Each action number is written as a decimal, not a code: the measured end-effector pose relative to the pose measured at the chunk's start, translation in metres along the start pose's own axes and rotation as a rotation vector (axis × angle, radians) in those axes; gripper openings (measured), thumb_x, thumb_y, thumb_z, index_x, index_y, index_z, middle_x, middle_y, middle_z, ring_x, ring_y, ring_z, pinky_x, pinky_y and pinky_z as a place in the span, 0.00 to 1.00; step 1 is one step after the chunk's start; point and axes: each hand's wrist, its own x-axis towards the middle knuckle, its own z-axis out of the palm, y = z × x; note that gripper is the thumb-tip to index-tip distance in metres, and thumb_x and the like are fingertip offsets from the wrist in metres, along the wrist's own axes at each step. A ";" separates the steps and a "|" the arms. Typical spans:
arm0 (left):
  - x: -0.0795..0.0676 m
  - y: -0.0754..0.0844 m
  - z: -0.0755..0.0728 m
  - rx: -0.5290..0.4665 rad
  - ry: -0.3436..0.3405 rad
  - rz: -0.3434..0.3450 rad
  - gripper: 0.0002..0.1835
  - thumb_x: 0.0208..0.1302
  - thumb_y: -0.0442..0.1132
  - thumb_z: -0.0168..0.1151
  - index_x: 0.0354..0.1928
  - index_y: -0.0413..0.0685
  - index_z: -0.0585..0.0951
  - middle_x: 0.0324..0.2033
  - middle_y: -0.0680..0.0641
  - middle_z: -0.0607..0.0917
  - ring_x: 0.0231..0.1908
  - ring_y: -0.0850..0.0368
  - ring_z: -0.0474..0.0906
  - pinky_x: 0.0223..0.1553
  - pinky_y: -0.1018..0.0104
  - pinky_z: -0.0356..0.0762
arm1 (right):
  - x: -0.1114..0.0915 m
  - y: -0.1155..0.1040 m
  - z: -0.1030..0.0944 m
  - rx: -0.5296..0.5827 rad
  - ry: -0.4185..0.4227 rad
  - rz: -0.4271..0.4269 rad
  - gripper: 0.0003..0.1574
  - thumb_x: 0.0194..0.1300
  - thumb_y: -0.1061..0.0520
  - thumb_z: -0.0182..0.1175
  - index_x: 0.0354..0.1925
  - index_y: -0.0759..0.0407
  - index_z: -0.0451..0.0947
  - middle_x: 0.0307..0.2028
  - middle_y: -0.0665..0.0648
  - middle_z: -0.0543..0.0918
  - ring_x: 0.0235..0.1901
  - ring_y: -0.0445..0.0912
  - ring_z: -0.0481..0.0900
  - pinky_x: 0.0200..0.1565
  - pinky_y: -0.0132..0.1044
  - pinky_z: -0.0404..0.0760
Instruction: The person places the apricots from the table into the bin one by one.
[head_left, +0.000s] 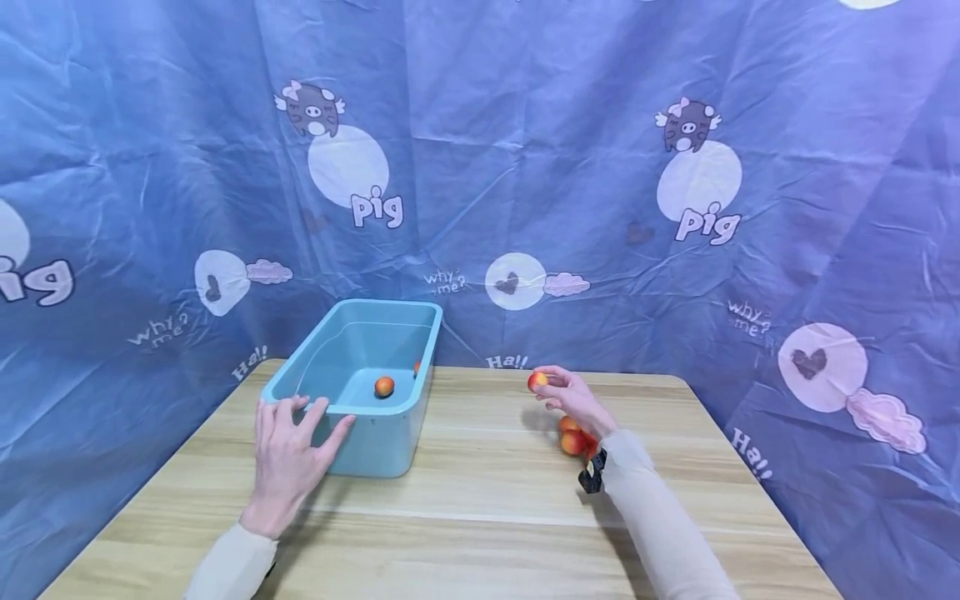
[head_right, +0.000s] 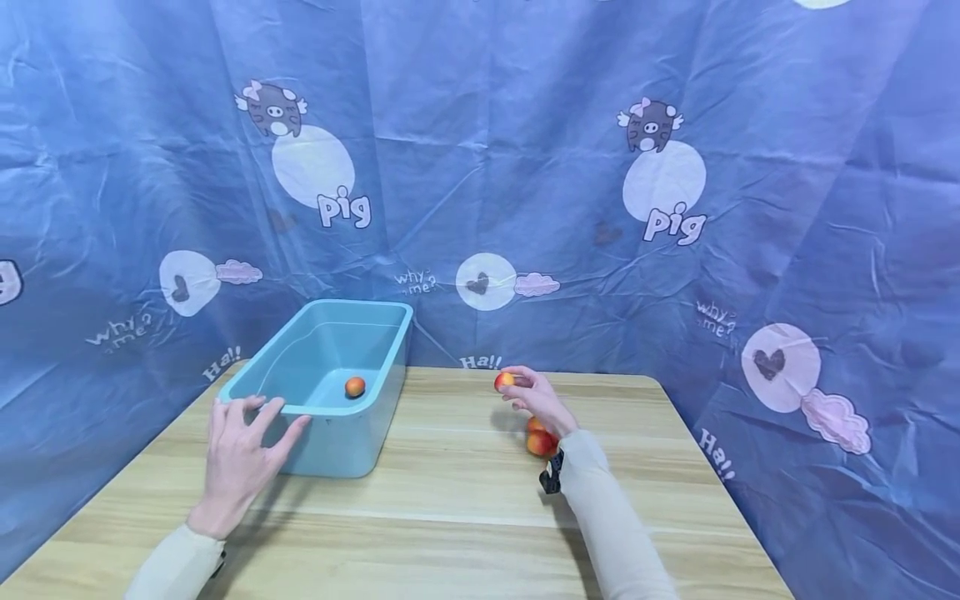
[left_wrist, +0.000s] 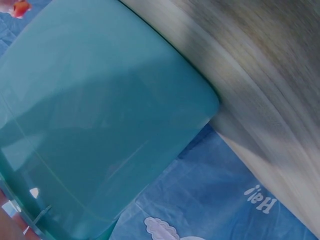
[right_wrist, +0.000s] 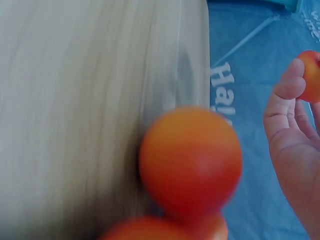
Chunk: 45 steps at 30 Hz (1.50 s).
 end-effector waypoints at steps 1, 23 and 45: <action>0.000 0.000 0.001 0.000 -0.004 0.002 0.33 0.62 0.66 0.58 0.42 0.39 0.83 0.38 0.30 0.77 0.43 0.29 0.69 0.59 0.25 0.57 | 0.001 0.000 0.002 -0.015 0.003 -0.003 0.31 0.66 0.63 0.61 0.65 0.66 0.65 0.43 0.51 0.84 0.38 0.41 0.79 0.33 0.26 0.74; 0.001 0.001 0.006 -0.009 0.058 0.012 0.36 0.61 0.71 0.54 0.39 0.41 0.84 0.37 0.31 0.79 0.41 0.34 0.73 0.60 0.26 0.58 | 0.026 -0.016 0.060 0.033 -0.021 -0.107 0.31 0.63 0.63 0.64 0.63 0.66 0.70 0.49 0.56 0.84 0.43 0.46 0.84 0.40 0.32 0.84; -0.001 0.002 0.006 -0.009 0.087 0.022 0.35 0.62 0.70 0.55 0.38 0.41 0.84 0.36 0.32 0.79 0.40 0.35 0.73 0.58 0.26 0.59 | 0.050 -0.055 0.113 -0.027 -0.050 -0.165 0.27 0.61 0.61 0.66 0.59 0.62 0.74 0.44 0.54 0.86 0.40 0.43 0.83 0.39 0.35 0.82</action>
